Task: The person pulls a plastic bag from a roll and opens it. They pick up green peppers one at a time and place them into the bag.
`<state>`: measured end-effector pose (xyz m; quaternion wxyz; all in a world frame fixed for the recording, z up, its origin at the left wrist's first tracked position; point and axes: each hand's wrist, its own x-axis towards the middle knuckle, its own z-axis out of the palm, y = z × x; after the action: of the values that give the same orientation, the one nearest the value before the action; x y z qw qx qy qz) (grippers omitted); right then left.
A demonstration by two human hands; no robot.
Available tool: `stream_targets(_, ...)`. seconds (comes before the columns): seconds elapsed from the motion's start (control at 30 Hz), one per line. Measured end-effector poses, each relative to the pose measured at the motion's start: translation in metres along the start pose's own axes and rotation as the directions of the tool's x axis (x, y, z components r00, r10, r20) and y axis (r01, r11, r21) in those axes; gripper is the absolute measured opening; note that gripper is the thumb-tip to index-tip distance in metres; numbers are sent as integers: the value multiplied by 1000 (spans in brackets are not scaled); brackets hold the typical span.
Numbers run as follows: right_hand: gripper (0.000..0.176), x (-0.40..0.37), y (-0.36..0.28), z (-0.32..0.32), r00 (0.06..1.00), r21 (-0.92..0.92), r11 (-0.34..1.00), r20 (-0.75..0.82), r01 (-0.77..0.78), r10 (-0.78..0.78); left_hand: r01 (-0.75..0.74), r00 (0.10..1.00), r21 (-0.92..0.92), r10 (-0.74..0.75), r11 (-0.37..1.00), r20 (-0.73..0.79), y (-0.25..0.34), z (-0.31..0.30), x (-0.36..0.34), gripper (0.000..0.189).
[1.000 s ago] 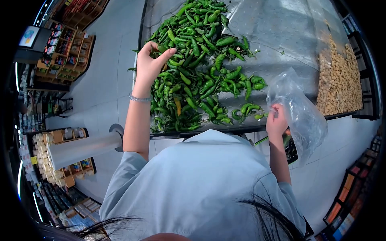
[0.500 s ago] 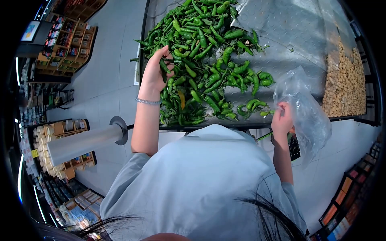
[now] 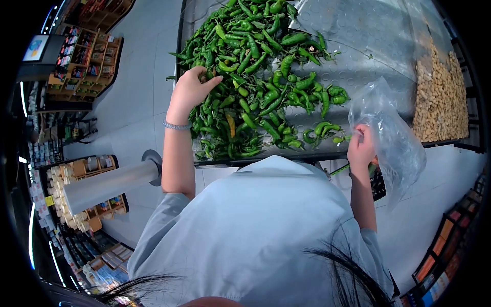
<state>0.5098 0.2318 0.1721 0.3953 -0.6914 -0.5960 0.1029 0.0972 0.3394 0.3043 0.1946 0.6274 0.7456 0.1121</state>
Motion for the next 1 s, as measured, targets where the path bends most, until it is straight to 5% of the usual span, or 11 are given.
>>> stream_targets(0.27, 9, 1, 0, 0, 1000, -1, 1000, -2, 20, -20, -107, 975, -205, 144, 973, 172, 13, 3, -5, 36)
stream_targets(0.4, 8, 1, -1, -1, 1000, -10, 1000, 2, 22, -22, -172, 985, -306, 174, 936, -18, 6, 15, 3, 33)
stream_targets(0.47, 8, 0, -1, -1, 1000, -6, 1000, 0, 4, -4, -128, 988, -154, 114, 980, -101, 11, 12, 6, 29)
stream_targets(0.6, 9, 0, 3, 1, 1000, 7, 1000, 0, 5, -5, -296, 942, 133, 312, 946, -123, 1, 23, 18, 27)
stream_targets(0.73, 9, 0, -1, -1, 1000, -3, 1000, -1, -10, 10, -532, 803, 319, 587, 784, -103, -3, 19, 24, 28)
stream_targets(0.87, 10, 0, -3, -1, 1000, -10, 1000, -2, -2, 2, -404, 896, -89, 373, 911, -243, 9, 10, 9, 19)
stream_targets(0.9, 10, 0, -4, -1, 1000, -16, 1000, -1, -3, 3, -458, 875, -404, 320, 792, -364, 2, 19, 11, 20)
stream_targets(0.93, 9, 0, -4, -1, 1000, -18, 1000, -2, 0, 0, -264, 965, -763, 166, 591, -205, 7, 13, 3, 21)
stream_targets(1.0, 9, 0, -3, -1, 1000, -23, 1000, 0, 9, -9, -204, 969, -965, 175, 165, -175, 10, 10, -7, 22)
